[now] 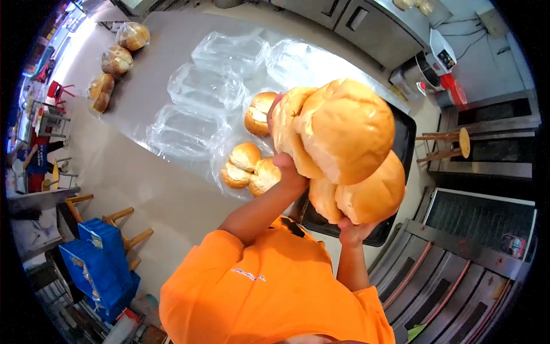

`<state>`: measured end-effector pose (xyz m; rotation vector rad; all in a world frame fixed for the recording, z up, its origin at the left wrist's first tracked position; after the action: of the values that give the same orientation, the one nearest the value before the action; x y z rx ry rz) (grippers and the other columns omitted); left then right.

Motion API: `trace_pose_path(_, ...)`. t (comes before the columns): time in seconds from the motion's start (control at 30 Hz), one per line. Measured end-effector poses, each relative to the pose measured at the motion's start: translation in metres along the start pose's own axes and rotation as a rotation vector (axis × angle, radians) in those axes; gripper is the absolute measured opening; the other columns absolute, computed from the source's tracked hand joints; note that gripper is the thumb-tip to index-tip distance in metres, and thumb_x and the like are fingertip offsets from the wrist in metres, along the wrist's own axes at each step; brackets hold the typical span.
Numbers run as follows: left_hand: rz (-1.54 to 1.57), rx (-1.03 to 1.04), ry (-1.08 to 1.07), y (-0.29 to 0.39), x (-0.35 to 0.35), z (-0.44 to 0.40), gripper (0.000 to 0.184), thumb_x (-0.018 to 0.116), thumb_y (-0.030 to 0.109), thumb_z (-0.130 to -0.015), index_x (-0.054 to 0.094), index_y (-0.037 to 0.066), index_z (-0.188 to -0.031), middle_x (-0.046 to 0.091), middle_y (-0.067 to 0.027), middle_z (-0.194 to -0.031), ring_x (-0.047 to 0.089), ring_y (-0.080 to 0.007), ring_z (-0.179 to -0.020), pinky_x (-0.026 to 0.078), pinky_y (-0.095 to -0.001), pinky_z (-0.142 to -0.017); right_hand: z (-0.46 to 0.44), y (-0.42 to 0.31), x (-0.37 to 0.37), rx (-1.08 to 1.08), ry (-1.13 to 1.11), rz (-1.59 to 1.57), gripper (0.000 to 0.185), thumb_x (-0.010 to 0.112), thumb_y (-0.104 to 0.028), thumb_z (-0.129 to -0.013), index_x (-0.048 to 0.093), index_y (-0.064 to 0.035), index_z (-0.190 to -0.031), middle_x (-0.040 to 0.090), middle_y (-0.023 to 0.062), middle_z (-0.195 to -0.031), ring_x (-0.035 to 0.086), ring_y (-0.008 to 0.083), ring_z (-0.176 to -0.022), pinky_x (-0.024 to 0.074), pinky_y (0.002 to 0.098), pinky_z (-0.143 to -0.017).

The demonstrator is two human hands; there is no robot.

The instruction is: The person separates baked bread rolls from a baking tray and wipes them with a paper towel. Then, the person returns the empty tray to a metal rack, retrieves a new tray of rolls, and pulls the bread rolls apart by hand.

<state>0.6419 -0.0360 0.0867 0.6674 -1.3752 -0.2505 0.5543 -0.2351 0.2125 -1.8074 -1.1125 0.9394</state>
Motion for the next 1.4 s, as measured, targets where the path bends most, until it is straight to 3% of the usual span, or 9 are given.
trace_pose_path(0.2,-0.003,0.397,-0.053,0.06,0.112,-0.023,0.132,0.06,0.096,-0.072,0.024,0.003,-0.158,0.042,-0.0154,-0.153,0.045,-0.0273,-0.141,0.037,-0.0428,-0.119,0.023,0.058,-0.052,0.016,-0.074,0.015,0.129,0.084,-0.077,-0.065,0.033,-0.0035,-0.158,0.042,0.0136,-0.158,0.046,0.0288,-0.142,0.0426,0.0484,-0.115)
trace_pose_path(0.4,0.031,0.333,-0.534,0.055,0.154,-0.037,0.133,0.088,0.076,-0.062,0.024,0.004,-0.153,0.029,-0.0204,-0.162,0.04,-0.0326,-0.146,0.035,-0.0468,-0.121,-0.015,0.035,-0.092,-0.086,-0.029,0.189,0.108,0.092,-0.05,-0.078,0.035,-0.0003,-0.155,0.051,0.0143,-0.149,0.058,0.0309,-0.129,0.0535,0.047,-0.105)
trace_pose_path(0.43,-0.006,0.362,-0.612,0.06,0.158,-0.049,0.136,0.091,0.07,-0.061,0.019,0.004,-0.157,0.026,-0.0217,-0.164,0.037,-0.0351,-0.149,0.033,-0.048,-0.122,-0.015,0.067,-0.093,0.557,0.254,-0.429,0.1,0.092,-0.039,-0.08,0.037,0.0012,-0.153,0.054,0.0136,-0.146,0.059,0.0317,-0.127,0.0529,0.0471,-0.105)
trace_pose_path(0.47,-0.042,0.391,-0.689,0.067,0.161,-0.06,0.14,0.095,0.065,-0.061,0.015,0.005,-0.16,0.023,-0.0229,-0.166,0.034,-0.0375,-0.151,0.032,-0.0492,-0.123,-0.022,0.093,-0.103,0.557,0.262,-0.426,0.1,0.092,-0.039,-0.08,0.037,0.0012,-0.153,0.054,0.0136,-0.146,0.059,0.0317,-0.127,0.0529,0.0471,-0.105)
trace_pose_path(0.57,-0.461,0.272,-0.969,0.066,0.155,-0.11,0.156,0.095,0.064,-0.059,-0.003,0.013,-0.169,0.015,-0.0256,-0.171,0.028,-0.0385,-0.155,0.029,-0.0522,-0.125,-0.072,0.108,-0.066,0.187,-0.228,-0.126,0.097,0.087,-0.022,-0.079,0.033,-0.004,-0.157,0.052,0.014,-0.146,0.057,0.032,-0.132,0.0502,0.0464,-0.11)
trace_pose_path(0.73,-0.661,-0.119,-0.879,0.024,0.088,-0.237,0.103,0.088,0.039,-0.084,0.031,0.017,-0.166,0.043,-0.0107,-0.162,0.045,-0.0254,-0.145,0.036,-0.0379,-0.122,-0.172,0.143,0.088,0.466,-0.356,-0.377,0.102,0.088,-0.027,-0.081,0.025,-0.0096,-0.16,0.05,0.0134,-0.147,0.054,0.0282,-0.135,0.0491,0.0424,-0.11)
trace_pose_path(1.0,-0.943,-0.37,-0.518,-0.078,-0.081,-0.384,0.078,0.076,0.048,-0.095,0.045,0.011,-0.157,0.056,-0.0114,-0.148,0.054,-0.0222,-0.135,0.045,-0.0359,-0.113,-0.197,0.358,0.214,1.002,-0.286,-0.217,0.093,0.075,-0.053,-0.093,0.027,-0.0155,-0.163,0.048,0.0139,-0.153,0.053,0.0297,-0.134,0.0514,0.0389,-0.096)
trace_pose_path(1.3,-1.772,-0.247,-0.637,-0.112,-0.173,-0.401,0.085,0.049,0.069,-0.1,0.036,0.01,-0.159,0.059,-0.0319,-0.141,0.058,-0.0452,-0.132,0.047,-0.0475,-0.11,-0.175,0.421,0.221,0.773,-0.255,0.346,0.09,0.071,-0.055,-0.097,0.03,-0.0104,-0.164,0.044,0.0182,-0.158,0.046,0.0304,-0.143,0.0409,0.0413,-0.115)
trace_pose_path(1.4,-1.507,-0.38,-0.632,-0.115,-0.172,-0.388,0.083,0.047,0.067,-0.102,0.034,0.008,-0.16,0.062,-0.0334,-0.136,0.06,-0.047,-0.129,0.047,-0.0478,-0.109,-0.17,0.422,0.231,0.891,-0.302,0.09,0.087,0.072,-0.049,-0.099,0.029,-0.0103,-0.164,0.045,0.0186,-0.157,0.047,0.0291,-0.141,0.0414,0.0409,-0.115)
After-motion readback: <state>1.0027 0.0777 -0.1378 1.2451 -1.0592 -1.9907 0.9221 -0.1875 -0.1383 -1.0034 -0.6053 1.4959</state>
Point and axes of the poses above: each hand's wrist, its own z-axis away from the middle knuckle, its own x-axis out of the palm, y = z × x, the point moved 10 cm from there along -z, towards the middle knuckle
